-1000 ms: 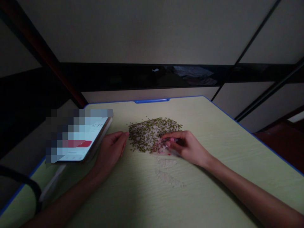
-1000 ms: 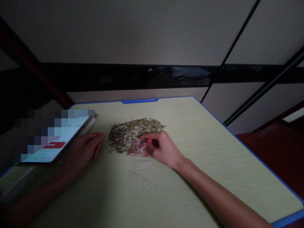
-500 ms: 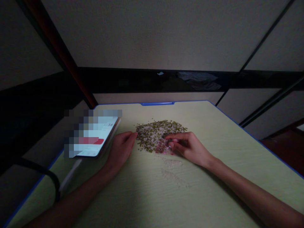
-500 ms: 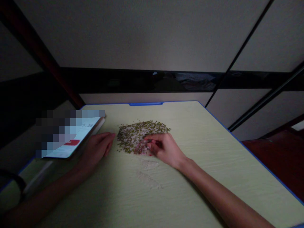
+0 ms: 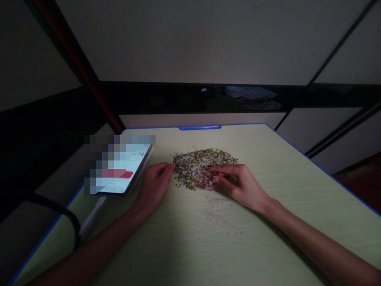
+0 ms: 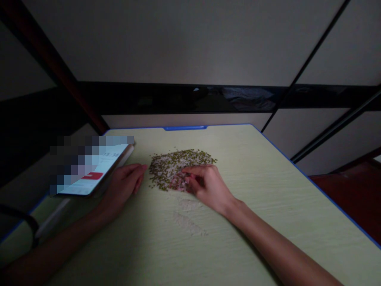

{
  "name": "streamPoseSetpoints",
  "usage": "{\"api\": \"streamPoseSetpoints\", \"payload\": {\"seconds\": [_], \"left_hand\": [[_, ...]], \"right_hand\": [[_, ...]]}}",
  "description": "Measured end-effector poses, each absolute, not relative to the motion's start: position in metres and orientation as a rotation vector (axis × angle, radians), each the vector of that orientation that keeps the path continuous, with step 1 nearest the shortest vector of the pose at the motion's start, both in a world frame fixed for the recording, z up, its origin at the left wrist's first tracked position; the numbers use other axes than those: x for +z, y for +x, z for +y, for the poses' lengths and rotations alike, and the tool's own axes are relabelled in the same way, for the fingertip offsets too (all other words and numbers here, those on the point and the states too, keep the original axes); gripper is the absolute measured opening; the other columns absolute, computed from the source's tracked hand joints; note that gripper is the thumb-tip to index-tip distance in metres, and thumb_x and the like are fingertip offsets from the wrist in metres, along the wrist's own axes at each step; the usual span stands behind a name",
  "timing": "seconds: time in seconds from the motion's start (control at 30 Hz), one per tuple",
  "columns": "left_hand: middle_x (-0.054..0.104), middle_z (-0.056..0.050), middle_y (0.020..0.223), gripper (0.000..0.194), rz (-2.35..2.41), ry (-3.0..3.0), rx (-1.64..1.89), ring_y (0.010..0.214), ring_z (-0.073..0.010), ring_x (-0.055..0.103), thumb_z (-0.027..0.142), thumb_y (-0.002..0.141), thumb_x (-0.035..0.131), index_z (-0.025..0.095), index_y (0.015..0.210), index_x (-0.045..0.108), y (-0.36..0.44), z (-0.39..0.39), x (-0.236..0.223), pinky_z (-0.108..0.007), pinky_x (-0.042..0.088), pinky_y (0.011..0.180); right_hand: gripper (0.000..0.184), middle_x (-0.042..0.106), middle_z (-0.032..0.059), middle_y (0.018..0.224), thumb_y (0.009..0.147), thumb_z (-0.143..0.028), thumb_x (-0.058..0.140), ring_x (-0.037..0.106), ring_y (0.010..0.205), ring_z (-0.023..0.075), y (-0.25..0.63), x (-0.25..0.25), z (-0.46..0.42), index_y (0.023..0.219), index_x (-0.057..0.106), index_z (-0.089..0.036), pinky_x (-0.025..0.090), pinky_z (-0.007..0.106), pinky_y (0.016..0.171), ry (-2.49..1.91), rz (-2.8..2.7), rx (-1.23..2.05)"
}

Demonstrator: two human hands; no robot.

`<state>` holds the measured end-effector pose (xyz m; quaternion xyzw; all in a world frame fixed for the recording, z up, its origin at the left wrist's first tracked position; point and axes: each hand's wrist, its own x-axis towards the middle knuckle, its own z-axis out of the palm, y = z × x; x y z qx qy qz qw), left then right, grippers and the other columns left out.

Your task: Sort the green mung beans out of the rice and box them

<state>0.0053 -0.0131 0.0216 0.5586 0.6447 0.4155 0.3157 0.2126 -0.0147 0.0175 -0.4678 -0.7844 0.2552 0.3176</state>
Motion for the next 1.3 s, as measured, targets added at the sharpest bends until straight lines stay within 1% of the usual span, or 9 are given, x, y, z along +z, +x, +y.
{"api": "streamPoseSetpoints", "payload": {"seconds": [0.2, 0.33, 0.47, 0.57, 0.63, 0.87, 1.0, 1.17, 1.3], "left_hand": [[0.032, 0.008, 0.032, 0.035, 1.693, 1.454, 1.092, 0.035, -0.0097, 0.034, 0.032, 0.071, 0.046, 0.023, 0.04, 0.032, 0.0057, -0.0128, 0.0218, -0.024, 0.027, 0.042], [0.032, 0.008, 0.032, 0.036, 1.702, 1.468, 1.097, 0.035, -0.0098, 0.033, 0.032, 0.071, 0.046, 0.023, 0.039, 0.032, 0.0054, -0.013, 0.0212, -0.025, 0.027, 0.042], [0.032, 0.008, 0.032, 0.036, 1.696, 1.491, 1.093, 0.036, -0.0099, 0.033, 0.031, 0.072, 0.045, 0.023, 0.039, 0.032, 0.0052, -0.0126, 0.021, -0.025, 0.028, 0.043], [0.033, 0.008, 0.032, 0.036, 1.702, 1.494, 1.088, 0.036, -0.0099, 0.033, 0.03, 0.072, 0.045, 0.023, 0.04, 0.032, 0.0052, -0.0118, 0.021, -0.025, 0.028, 0.044], [0.032, 0.008, 0.032, 0.036, 1.703, 1.489, 1.087, 0.036, -0.0098, 0.033, 0.03, 0.073, 0.045, 0.023, 0.04, 0.032, 0.0052, -0.0114, 0.0211, -0.025, 0.027, 0.044], [0.033, 0.008, 0.032, 0.036, 1.695, 1.465, 1.086, 0.035, -0.0096, 0.034, 0.031, 0.073, 0.046, 0.023, 0.04, 0.033, 0.0053, -0.0126, 0.0206, -0.024, 0.027, 0.043], [0.033, 0.008, 0.032, 0.037, 1.689, 1.46, 1.081, 0.035, -0.0095, 0.034, 0.031, 0.073, 0.046, 0.023, 0.039, 0.033, 0.005, -0.0125, 0.0202, -0.024, 0.028, 0.043], [0.032, 0.008, 0.031, 0.037, 1.687, 1.444, 1.094, 0.035, -0.0091, 0.033, 0.031, 0.072, 0.047, 0.022, 0.039, 0.032, 0.0055, -0.0122, 0.0195, -0.024, 0.026, 0.042], [0.032, 0.008, 0.032, 0.036, 1.682, 1.449, 1.102, 0.035, -0.009, 0.033, 0.031, 0.072, 0.047, 0.022, 0.04, 0.032, 0.0058, -0.0121, 0.0199, -0.024, 0.027, 0.042]], "right_hand": [[0.027, 0.069, 0.0059, 0.074, 0.075, -0.014, 0.05, 0.056, 0.058, 0.013, 0.2151, 0.0197, -0.0175, 0.094, 0.07, -0.013, 0.042, 0.024, 0.052, -1.198, -2.102, 0.681], [0.025, 0.069, 0.0049, 0.072, 0.078, -0.017, 0.051, 0.055, 0.059, 0.0135, 0.2152, 0.0209, -0.0184, 0.093, 0.07, -0.014, 0.042, 0.025, 0.055, -1.143, -2.15, 0.665], [0.024, 0.069, 0.0042, 0.07, 0.08, -0.018, 0.051, 0.055, 0.06, 0.0138, 0.2151, 0.0205, -0.0196, 0.092, 0.07, -0.014, 0.042, 0.028, 0.062, -1.066, -2.196, 0.598], [0.023, 0.071, 0.0037, 0.074, 0.08, -0.017, 0.052, 0.057, 0.065, 0.0146, 0.2151, 0.019, -0.0202, 0.094, 0.07, -0.016, 0.041, 0.031, 0.069, -1.041, -2.189, 0.536], [0.023, 0.071, 0.0035, 0.076, 0.081, -0.018, 0.051, 0.058, 0.067, 0.0153, 0.2148, 0.0183, -0.02, 0.094, 0.07, -0.017, 0.04, 0.031, 0.071, -1.043, -2.183, 0.503], [0.024, 0.072, 0.004, 0.082, 0.082, -0.019, 0.051, 0.06, 0.071, 0.0166, 0.2159, 0.0176, -0.0186, 0.097, 0.069, -0.019, 0.041, 0.032, 0.072, -1.06, -2.15, 0.441], [0.025, 0.071, 0.0042, 0.078, 0.082, -0.019, 0.05, 0.059, 0.069, 0.0165, 0.2167, 0.0165, -0.0181, 0.099, 0.069, -0.019, 0.04, 0.034, 0.072, -1.066, -2.166, 0.398], [0.027, 0.07, 0.0035, 0.076, 0.083, -0.02, 0.049, 0.057, 0.067, 0.0157, 0.2165, 0.0167, -0.0193, 0.1, 0.069, -0.021, 0.039, 0.035, 0.073, -1.034, -2.173, 0.372], [0.025, 0.068, 0.0034, 0.069, 0.082, -0.02, 0.05, 0.056, 0.065, 0.0155, 0.2171, 0.0176, -0.0208, 0.098, 0.069, -0.018, 0.039, 0.034, 0.071, -1.015, -2.175, 0.367]]}}
